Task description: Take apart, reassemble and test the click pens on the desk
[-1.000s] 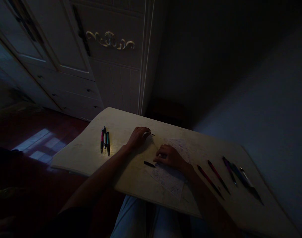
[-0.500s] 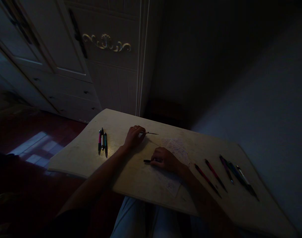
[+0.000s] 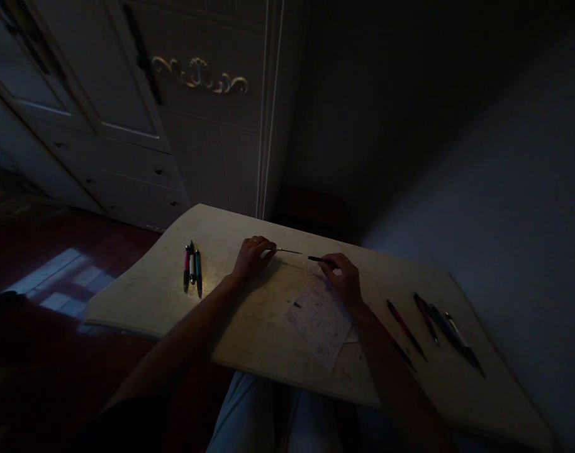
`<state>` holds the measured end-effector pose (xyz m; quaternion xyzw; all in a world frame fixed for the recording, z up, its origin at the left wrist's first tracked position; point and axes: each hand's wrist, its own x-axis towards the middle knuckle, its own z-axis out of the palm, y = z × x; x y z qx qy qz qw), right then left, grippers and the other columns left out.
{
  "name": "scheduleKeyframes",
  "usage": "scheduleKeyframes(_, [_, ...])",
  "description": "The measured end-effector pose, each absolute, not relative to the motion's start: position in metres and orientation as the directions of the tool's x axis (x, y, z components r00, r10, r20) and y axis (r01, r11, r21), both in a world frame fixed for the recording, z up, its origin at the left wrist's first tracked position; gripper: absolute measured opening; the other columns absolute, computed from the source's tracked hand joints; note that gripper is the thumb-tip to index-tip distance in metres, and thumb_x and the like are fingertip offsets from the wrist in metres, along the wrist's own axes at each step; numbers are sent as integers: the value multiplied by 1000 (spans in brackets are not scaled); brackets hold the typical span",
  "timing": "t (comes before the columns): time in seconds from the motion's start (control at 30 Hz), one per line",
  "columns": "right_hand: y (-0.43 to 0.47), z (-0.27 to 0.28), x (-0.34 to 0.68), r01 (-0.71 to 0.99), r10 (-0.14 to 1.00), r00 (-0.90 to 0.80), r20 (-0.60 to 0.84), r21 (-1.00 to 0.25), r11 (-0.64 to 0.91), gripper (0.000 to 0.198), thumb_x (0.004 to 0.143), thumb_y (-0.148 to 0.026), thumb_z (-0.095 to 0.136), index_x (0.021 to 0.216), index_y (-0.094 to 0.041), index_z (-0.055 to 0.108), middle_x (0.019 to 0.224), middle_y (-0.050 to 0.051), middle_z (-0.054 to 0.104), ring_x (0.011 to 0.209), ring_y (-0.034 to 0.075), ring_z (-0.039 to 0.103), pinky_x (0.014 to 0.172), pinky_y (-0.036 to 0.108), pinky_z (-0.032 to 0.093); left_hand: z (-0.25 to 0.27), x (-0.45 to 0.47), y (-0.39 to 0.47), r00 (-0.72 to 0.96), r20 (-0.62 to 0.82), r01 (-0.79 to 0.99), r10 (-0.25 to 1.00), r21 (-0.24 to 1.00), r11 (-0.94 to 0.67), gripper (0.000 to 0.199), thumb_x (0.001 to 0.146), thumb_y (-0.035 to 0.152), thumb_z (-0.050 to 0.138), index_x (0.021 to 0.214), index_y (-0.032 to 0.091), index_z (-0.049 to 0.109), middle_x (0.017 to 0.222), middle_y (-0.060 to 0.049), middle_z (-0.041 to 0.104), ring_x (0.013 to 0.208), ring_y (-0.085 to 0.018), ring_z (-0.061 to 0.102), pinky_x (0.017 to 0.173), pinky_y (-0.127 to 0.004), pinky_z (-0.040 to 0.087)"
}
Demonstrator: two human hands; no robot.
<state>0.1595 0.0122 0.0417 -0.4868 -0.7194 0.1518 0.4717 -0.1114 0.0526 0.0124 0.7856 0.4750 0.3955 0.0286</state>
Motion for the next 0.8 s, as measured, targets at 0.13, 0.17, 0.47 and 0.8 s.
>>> scheduleKeyframes(0.13, [16, 35, 159, 528, 870, -53, 489, -726, 440, 17, 84, -35, 64, 91, -20, 68, 89, 6, 68, 79, 19, 64, 72, 34, 54, 12, -111, 53, 244, 593, 711, 768, 429, -557, 13, 90, 25, 59, 91, 21, 70, 91, -7, 71, 87, -21, 63, 80, -37, 44])
scheduleKeyframes(0.17, [16, 34, 159, 520, 876, -44, 480, -737, 430, 17, 84, -35, 64, 91, -20, 68, 90, 7, 69, 81, 20, 64, 74, 34, 54, 12, -111, 53, 249, 594, 707, 765, 428, -562, 13, 90, 25, 59, 91, 21, 71, 91, -7, 71, 86, -21, 63, 80, -37, 44])
scheduleKeyframes(0.47, [19, 26, 158, 488, 896, -15, 444, -779, 394, 21, 83, -38, 65, 93, -19, 70, 93, 8, 72, 85, 21, 67, 81, 36, 54, 8, -111, 53, 283, 607, 688, 743, 411, -598, 15, 90, 27, 59, 94, 21, 72, 91, -7, 72, 86, -21, 64, 81, -38, 44])
scheduleKeyframes(0.8, [20, 22, 158, 498, 902, -6, 431, -781, 377, 23, 82, -39, 66, 93, -20, 71, 93, 8, 73, 84, 22, 68, 81, 38, 55, 10, -109, 52, 294, 569, 695, 767, 423, -581, 15, 89, 26, 59, 93, 22, 73, 91, -7, 72, 86, -21, 64, 81, -39, 44])
